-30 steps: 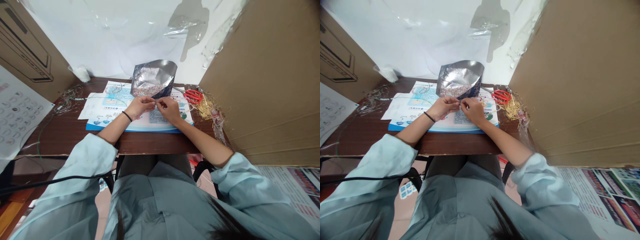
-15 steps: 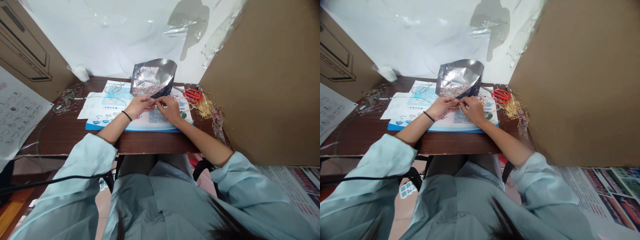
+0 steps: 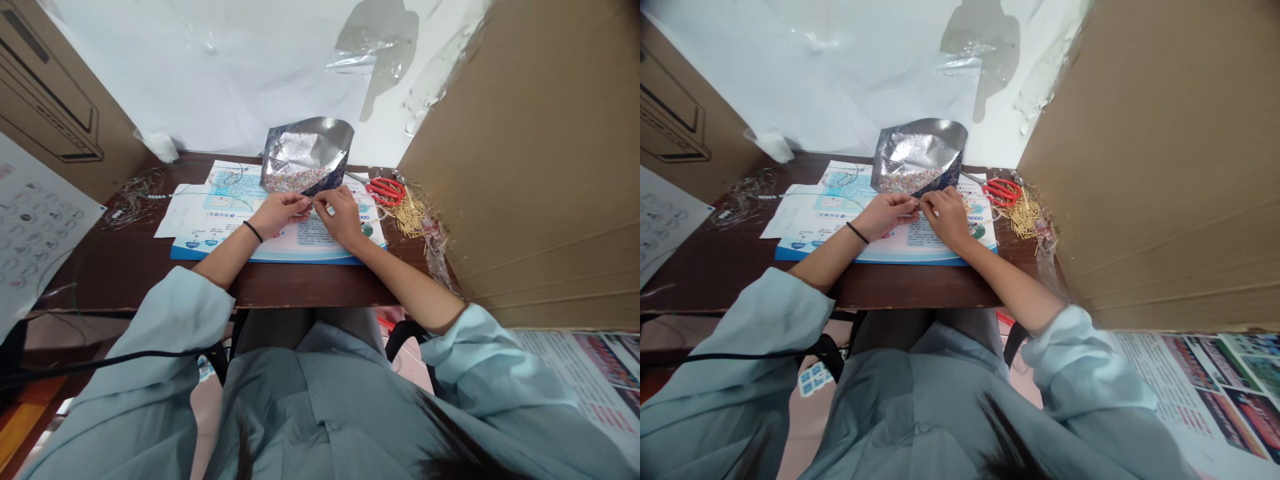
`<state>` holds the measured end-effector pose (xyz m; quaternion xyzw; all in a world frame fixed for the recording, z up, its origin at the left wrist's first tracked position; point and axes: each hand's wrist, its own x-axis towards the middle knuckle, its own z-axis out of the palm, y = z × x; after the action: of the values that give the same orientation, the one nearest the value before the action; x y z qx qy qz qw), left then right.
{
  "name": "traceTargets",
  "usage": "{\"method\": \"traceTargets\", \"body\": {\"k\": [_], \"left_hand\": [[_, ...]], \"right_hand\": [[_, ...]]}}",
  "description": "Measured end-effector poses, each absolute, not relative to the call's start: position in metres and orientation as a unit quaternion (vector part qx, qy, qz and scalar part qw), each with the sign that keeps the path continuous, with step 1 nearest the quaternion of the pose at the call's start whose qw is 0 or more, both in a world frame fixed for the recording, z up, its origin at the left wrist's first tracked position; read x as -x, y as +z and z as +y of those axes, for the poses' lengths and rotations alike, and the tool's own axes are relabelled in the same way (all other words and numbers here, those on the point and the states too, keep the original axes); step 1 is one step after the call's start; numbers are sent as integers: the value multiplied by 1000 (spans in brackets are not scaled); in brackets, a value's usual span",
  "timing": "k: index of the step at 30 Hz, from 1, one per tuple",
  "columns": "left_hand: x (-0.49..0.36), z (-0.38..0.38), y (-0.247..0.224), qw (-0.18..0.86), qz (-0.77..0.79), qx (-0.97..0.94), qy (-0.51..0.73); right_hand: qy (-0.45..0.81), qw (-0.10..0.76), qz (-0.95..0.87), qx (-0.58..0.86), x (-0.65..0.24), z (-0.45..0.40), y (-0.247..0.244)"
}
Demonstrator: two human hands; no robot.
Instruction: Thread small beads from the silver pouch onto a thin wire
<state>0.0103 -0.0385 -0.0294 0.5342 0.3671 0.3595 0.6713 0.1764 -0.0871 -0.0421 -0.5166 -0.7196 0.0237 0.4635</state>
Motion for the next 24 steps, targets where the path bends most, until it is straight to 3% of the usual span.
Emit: {"method": "traceTargets", "body": {"k": [24], "left_hand": [[-11,-38,-29,683,353,-528,362]], "right_hand": [[-72,418,-735,529,-176,-84,-50]]}}
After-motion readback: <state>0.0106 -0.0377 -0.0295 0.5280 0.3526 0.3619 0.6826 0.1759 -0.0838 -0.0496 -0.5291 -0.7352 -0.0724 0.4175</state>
